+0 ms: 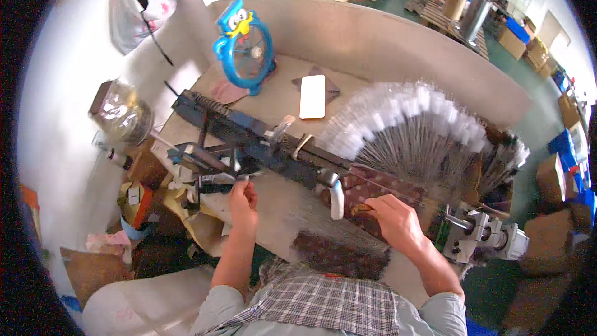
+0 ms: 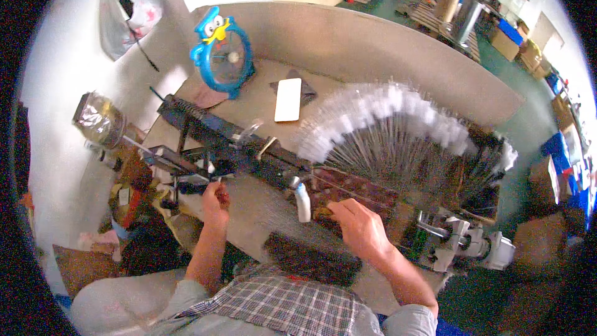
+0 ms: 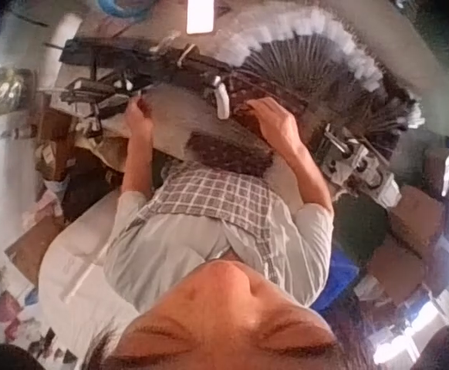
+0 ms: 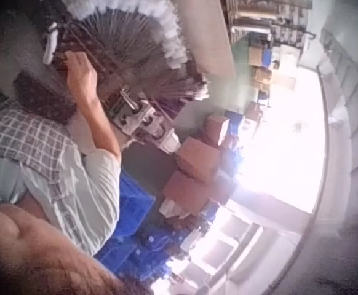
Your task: Assembling white brush heads onto metal rods using a specialized manual assembly jig.
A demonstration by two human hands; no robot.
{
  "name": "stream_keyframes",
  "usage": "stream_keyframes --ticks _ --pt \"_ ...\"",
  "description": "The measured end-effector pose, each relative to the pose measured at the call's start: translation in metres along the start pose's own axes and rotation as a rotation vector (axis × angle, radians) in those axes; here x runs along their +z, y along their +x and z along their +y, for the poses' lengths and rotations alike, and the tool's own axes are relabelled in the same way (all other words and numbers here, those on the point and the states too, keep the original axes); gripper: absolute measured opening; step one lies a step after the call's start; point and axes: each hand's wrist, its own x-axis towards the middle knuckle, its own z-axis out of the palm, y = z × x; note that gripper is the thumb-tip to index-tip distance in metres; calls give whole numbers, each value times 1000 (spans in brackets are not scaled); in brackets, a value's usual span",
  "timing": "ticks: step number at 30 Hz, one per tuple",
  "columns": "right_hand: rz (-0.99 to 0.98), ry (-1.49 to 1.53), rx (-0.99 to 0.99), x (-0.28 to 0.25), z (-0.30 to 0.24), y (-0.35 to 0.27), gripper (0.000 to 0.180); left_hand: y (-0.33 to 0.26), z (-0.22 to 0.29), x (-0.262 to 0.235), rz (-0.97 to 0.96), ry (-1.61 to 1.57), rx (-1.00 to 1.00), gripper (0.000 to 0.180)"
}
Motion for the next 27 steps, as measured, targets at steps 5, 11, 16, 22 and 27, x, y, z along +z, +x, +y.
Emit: stream_keyframes --ticks 5,11,16,22,27 --pt "269 -175 -30 -32 0 12 16 -112 -29 83 -532 251 98 11" --pt "258 98 212 -41 20 1 19 -144 -68 155 -843 242 -47 17" --pt "141 327 408 -53 34 -9 21 -150 -83 164 -910 376 19 17" --pt "46 309 248 -61 32 -13 21 -147 -87 164 -782 265 -29 16" --pt "295 4 -26 -46 24 10 12 -138 -64 157 -542 150 -61 16"
